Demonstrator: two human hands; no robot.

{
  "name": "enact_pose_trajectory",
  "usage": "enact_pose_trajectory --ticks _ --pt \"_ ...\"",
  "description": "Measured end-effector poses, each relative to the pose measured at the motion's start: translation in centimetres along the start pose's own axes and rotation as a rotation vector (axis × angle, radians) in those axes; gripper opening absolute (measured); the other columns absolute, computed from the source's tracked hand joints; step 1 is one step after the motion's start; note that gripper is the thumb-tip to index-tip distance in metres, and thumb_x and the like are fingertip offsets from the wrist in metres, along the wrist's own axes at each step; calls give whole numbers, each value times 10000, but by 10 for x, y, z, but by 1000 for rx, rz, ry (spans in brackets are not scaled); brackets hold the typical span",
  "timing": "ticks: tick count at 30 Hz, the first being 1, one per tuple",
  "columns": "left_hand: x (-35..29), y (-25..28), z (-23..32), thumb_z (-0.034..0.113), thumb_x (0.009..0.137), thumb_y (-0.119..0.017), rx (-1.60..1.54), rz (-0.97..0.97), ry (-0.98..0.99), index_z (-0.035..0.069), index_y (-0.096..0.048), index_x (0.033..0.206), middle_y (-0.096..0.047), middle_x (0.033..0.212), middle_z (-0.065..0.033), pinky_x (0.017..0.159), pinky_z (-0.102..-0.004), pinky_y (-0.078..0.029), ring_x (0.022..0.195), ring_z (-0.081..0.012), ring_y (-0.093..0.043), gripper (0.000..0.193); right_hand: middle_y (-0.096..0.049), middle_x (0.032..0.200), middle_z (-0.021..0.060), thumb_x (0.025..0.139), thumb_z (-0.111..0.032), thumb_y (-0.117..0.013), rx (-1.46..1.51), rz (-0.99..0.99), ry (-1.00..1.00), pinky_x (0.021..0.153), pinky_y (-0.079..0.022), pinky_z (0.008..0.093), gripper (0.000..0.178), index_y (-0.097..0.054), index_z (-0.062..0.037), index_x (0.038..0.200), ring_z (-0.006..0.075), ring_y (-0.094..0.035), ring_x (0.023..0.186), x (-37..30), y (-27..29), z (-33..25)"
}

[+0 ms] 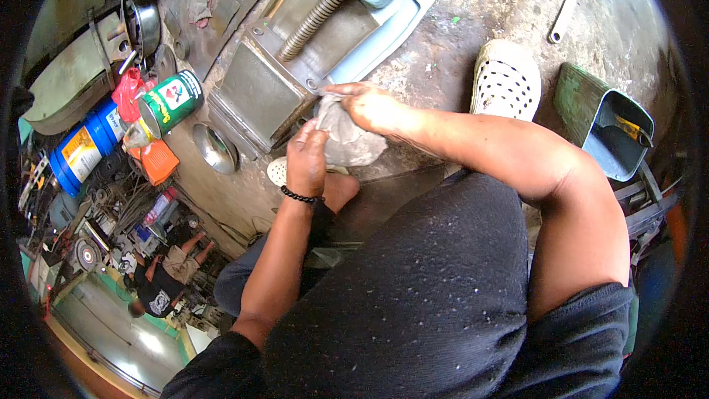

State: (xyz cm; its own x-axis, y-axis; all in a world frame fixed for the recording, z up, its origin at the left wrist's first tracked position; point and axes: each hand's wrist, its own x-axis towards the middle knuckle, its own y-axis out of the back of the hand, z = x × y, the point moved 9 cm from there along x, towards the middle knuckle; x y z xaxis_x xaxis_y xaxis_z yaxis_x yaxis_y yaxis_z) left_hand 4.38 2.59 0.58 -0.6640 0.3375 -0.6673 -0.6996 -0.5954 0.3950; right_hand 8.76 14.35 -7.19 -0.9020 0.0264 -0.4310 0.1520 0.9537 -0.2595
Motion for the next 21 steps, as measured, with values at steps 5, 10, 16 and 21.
enact_pose_trajectory --ticks 5,10,16,21 --pt "2 -13 2 141 932 -524 199 101 -12 -95 -597 1220 -671 982 -91 804 -278 -471 863 -135 -571 379 -701 1001 117 960 -103 -426 387 122 -238 782 -517 289 439 -552 -46 1376 141 -632 843 1 0 36" --pt "20 0 -6 127 927 -516 152 146 46 -102 -587 1234 -675 1028 -139 831 -292 -475 903 -171 -600 390 -665 1166 136 932 -86 -423 497 155 -298 905 -487 281 451 -564 -19 1356 185 -626 998 17 -17 40" --pt "29 12 -10 144 904 -527 105 115 29 -82 -614 1202 -701 1010 -208 862 -326 -486 933 -221 -646 384 -709 1010 205 918 -171 -481 -87 116 -111 878 -503 304 452 -590 12 1317 203 -662 948 28 -9 18" --pt "22 9 -2 154 905 -531 103 60 13 -76 -623 1188 -698 939 -165 794 -327 -498 844 -197 -629 376 -676 1122 241 932 -168 -474 -15 5 -62 915 -499 314 455 -565 9 1341 243 -661 1011 29 -9 11"
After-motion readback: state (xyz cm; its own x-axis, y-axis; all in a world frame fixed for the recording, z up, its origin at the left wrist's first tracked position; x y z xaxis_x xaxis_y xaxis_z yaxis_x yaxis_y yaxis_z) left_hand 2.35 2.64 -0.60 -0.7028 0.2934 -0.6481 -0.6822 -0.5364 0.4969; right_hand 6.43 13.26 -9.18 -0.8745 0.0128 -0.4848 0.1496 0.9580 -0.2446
